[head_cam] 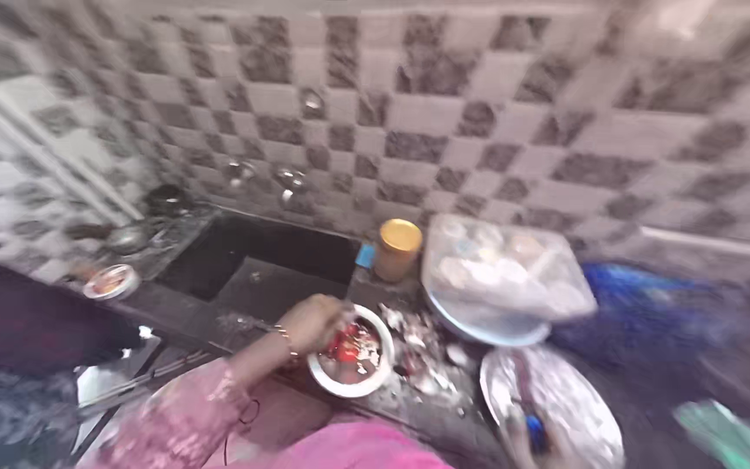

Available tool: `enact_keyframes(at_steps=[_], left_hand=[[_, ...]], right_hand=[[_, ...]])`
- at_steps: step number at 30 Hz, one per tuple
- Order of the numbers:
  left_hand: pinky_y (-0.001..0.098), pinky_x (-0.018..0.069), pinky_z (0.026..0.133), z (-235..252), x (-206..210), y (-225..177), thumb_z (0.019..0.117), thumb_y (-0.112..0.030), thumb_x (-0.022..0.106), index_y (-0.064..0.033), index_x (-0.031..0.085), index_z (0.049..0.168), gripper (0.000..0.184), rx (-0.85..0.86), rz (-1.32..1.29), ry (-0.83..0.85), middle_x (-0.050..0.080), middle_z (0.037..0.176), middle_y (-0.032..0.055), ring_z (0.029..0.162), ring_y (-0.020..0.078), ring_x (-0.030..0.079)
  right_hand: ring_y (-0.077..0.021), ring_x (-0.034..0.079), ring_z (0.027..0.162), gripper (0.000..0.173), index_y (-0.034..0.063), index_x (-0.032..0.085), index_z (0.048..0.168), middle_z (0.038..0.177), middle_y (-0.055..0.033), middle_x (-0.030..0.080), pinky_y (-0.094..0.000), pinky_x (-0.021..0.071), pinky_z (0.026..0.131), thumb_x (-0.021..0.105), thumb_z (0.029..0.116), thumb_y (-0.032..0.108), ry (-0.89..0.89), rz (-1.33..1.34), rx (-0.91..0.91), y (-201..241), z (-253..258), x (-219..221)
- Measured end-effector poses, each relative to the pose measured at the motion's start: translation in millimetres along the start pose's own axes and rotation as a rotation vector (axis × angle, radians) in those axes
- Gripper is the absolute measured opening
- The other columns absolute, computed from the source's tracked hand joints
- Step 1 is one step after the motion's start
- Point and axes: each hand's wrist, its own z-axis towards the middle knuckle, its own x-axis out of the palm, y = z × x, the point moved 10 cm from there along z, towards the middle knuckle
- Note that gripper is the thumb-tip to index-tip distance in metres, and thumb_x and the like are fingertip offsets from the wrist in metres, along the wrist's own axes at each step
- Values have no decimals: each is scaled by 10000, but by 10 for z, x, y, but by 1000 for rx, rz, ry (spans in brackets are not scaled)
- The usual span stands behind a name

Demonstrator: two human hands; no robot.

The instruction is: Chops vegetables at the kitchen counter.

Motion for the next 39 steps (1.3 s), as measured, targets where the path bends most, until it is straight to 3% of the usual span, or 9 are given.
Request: enact_keyframes(at_steps=[3, 7, 9, 13, 18, 22, 26, 28, 39], left_hand=[[413, 561, 959, -34, -103, 123, 995, -204, 618, -14, 551, 1414, 465, -30, -227, -291, 631, 1314, 210, 1097, 260, 683], [287, 582, 878, -40, 161, 74, 907, -79, 680, -16, 452, 1493, 631, -132, -589, -369, 604, 1349, 186, 1026, 150, 689], [267, 588, 858, -42, 258, -95, 850, -23, 697, 22, 450, 1470, 669, -144, -793, -387, 624, 1291, 156, 988, 124, 689], [271, 613, 788, 50, 542, -674, 720, -23, 790, -32, 362, 1500, 890, -45, -1296, -316, 670, 1201, 45, 930, 122, 705], [306, 588, 925, 409, 1085, -1491, 707, 8, 807, 25, 427, 1464, 847, 172, -1551, -51, 664, 1275, 24, 1071, 137, 686], [301, 591, 909, 677, 1453, -1923, 687, 46, 783, 34, 380, 1459, 871, 210, -1584, 87, 672, 1252, -2, 1048, 111, 690], [304, 589, 914, 816, 1723, -2219, 672, 30, 817, 26, 367, 1491, 935, 309, -1558, 189, 656, 1285, -25, 1057, 93, 684], [292, 580, 938, 870, 1814, -2298, 672, 22, 829, 34, 465, 1450, 859, 355, -1527, 183, 660, 1302, -26, 1077, 79, 679], [261, 550, 985, 903, 1873, -2479, 771, -61, 821, 114, 406, 1454, 818, 403, -1384, 149, 671, 1299, -9, 1101, 47, 669]], right_hand=[[-373, 686, 767, 490, -106, 570, 1305, 943, -260, 691, -575, 555, 707, 547, 983, 262, 122, -34, 182, -100, 25, 75], [-364, 702, 878, 479, -82, 552, 1341, 1035, -247, 696, -554, 564, 792, 482, 996, 242, 229, -23, 196, -208, 78, 196], [-316, 705, 866, 449, -73, 593, 1327, 1036, -226, 709, -496, 573, 805, 478, 998, 210, 236, 39, 142, -227, 119, 183], [-42, 633, 722, 355, -49, 626, 1261, 916, -74, 692, -216, 565, 695, 524, 1018, 189, 274, 380, 58, -332, 180, 210], [29, 526, 679, 298, -50, 564, 1220, 846, 21, 578, -159, 490, 637, 435, 1062, 168, 462, 648, 86, -424, 204, 232], [21, 512, 617, 258, -36, 596, 1071, 761, 15, 567, -163, 466, 584, 568, 963, 197, 453, 644, 105, -666, 244, 87], [32, 419, 574, 633, -22, 580, 1063, 678, 70, 473, -147, 389, 550, 797, 805, 514, 553, 605, 64, -887, 201, 35], [34, 415, 579, 641, -20, 585, 1054, 676, 71, 478, -148, 379, 552, 817, 777, 509, 570, 578, 68, -976, 207, 12], [27, 448, 576, 672, 13, 598, 1010, 667, 75, 503, -168, 409, 549, 816, 740, 589, 597, 583, 13, -1087, 298, -36]])
